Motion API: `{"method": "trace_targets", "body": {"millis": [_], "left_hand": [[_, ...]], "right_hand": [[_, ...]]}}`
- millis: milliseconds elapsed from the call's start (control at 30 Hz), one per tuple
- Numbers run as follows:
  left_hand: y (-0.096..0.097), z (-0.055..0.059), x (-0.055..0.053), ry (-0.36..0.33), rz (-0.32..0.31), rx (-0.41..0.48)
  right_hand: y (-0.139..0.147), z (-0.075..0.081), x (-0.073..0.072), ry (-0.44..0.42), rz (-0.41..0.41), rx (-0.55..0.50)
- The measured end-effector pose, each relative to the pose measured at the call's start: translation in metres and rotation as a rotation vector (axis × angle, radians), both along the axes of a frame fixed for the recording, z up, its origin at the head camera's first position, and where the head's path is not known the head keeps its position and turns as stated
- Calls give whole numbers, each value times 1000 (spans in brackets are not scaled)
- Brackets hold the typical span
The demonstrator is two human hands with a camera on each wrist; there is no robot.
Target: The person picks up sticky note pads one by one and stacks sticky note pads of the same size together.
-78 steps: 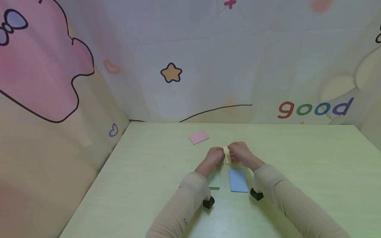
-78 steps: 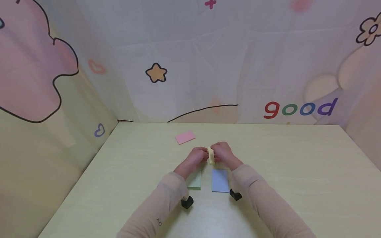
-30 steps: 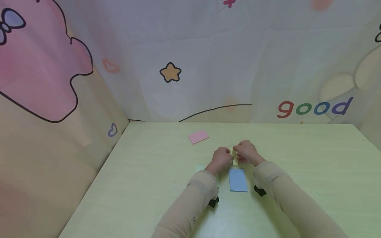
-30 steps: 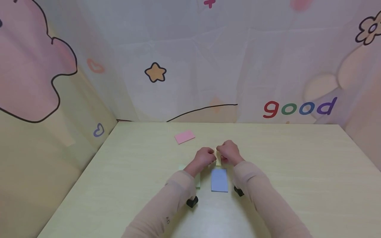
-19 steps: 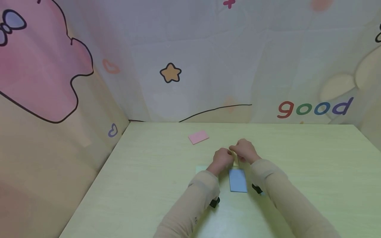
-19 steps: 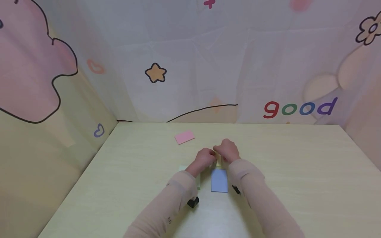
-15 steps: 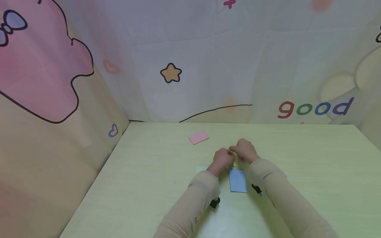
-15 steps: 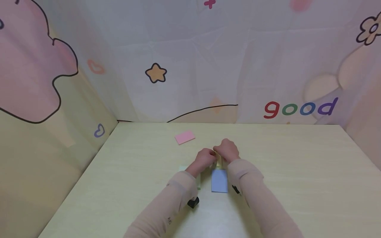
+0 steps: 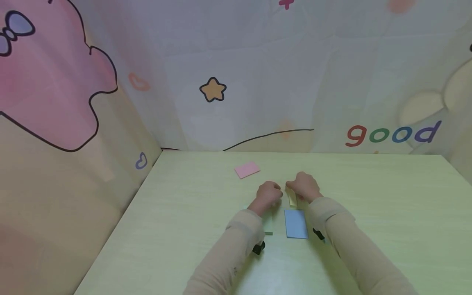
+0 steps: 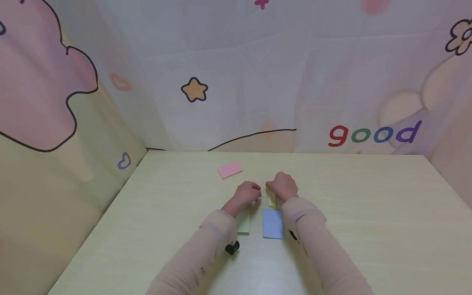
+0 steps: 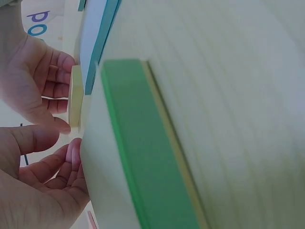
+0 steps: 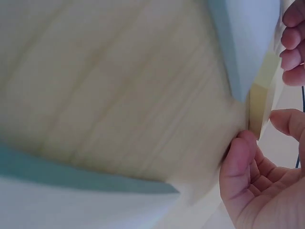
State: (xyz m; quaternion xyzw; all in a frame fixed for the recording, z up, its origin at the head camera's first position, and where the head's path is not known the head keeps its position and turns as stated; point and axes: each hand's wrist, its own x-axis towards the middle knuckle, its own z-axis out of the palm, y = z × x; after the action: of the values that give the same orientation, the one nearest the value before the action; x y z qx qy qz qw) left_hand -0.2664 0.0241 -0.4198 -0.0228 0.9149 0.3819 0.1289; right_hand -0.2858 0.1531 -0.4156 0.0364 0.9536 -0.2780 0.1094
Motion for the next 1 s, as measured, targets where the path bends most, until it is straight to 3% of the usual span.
{"method": "trace_targets", "body": {"millis": [333, 667, 800, 833, 867, 1000], "left_hand": [[-3, 0, 0, -8, 1, 4], [-2, -2, -2, -22, 19, 11], [-3, -12, -10, -31, 13, 17], [-3, -23, -17, -10, 5, 20], [-3, -25, -19, -8, -1, 14], [-4, -24, -18, 3, 2, 12]], "right_hand": [[-2, -2, -1, 49, -4, 90], [-2, 0, -1, 55, -7, 108], [-2, 3, -2, 34, 4, 107], [-3, 3, -2, 28, 5, 107], [-3, 4, -2, 22, 8, 106], [-2, 6, -4, 24, 26, 129]]}}
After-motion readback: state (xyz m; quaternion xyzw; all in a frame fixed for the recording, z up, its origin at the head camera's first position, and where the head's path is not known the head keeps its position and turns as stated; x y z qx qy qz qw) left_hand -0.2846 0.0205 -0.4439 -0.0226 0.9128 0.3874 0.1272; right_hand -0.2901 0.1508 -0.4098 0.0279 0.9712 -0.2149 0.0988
